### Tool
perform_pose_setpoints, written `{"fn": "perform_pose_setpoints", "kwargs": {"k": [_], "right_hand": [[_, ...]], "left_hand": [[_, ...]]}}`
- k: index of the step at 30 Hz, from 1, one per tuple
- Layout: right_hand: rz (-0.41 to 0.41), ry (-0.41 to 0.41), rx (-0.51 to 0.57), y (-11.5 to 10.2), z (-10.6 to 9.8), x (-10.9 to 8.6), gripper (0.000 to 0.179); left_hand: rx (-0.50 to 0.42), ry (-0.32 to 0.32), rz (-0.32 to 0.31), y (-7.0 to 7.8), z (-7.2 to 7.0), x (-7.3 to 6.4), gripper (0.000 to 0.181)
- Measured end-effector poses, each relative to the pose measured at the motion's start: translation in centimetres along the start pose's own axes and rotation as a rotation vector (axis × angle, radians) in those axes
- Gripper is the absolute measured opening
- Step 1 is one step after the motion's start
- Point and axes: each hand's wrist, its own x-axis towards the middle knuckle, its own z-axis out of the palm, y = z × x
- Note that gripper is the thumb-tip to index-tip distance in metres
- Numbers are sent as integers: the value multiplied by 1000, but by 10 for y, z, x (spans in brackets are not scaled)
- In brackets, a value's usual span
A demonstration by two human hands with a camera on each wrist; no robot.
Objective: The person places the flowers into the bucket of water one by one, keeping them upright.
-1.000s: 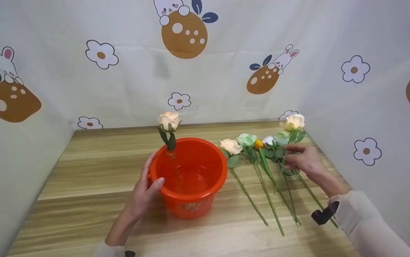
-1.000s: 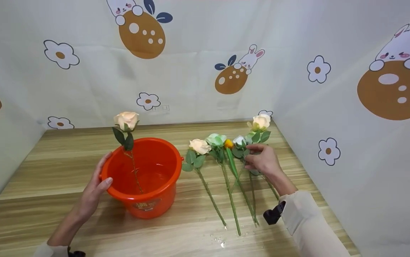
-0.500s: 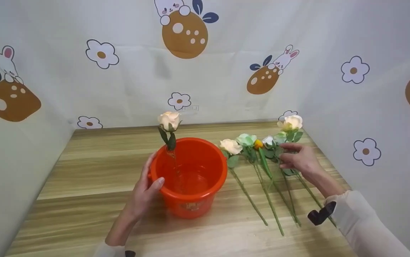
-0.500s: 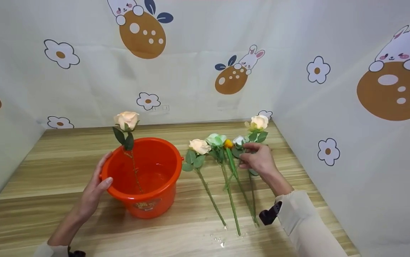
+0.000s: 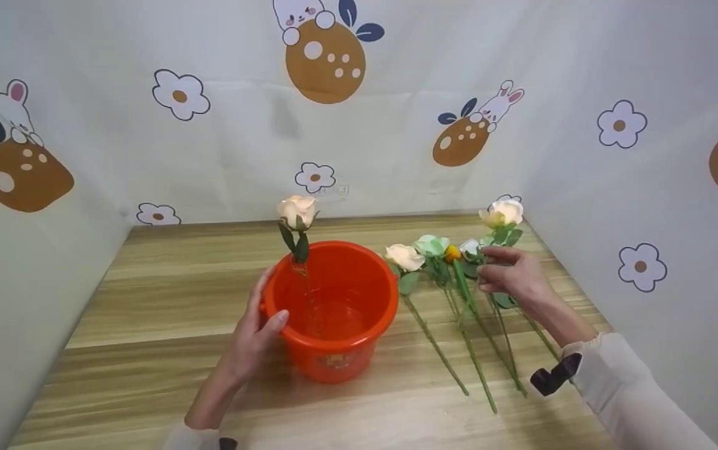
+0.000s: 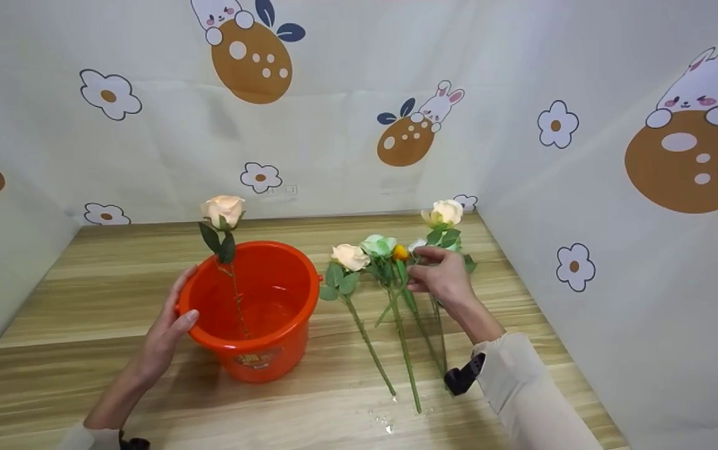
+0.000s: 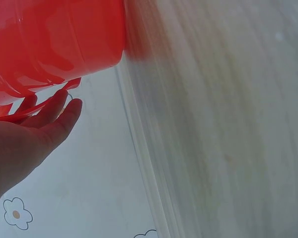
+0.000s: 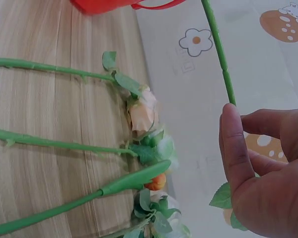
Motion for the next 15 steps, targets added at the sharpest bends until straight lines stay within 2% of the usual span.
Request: {"fn": "perform_pose_setpoints", "kwargs": {"k": [15], "right_hand": [[12,20,101,-9,21,0,61]], "left_hand": [[-19,-1,22,-1,0,0,77]]}}
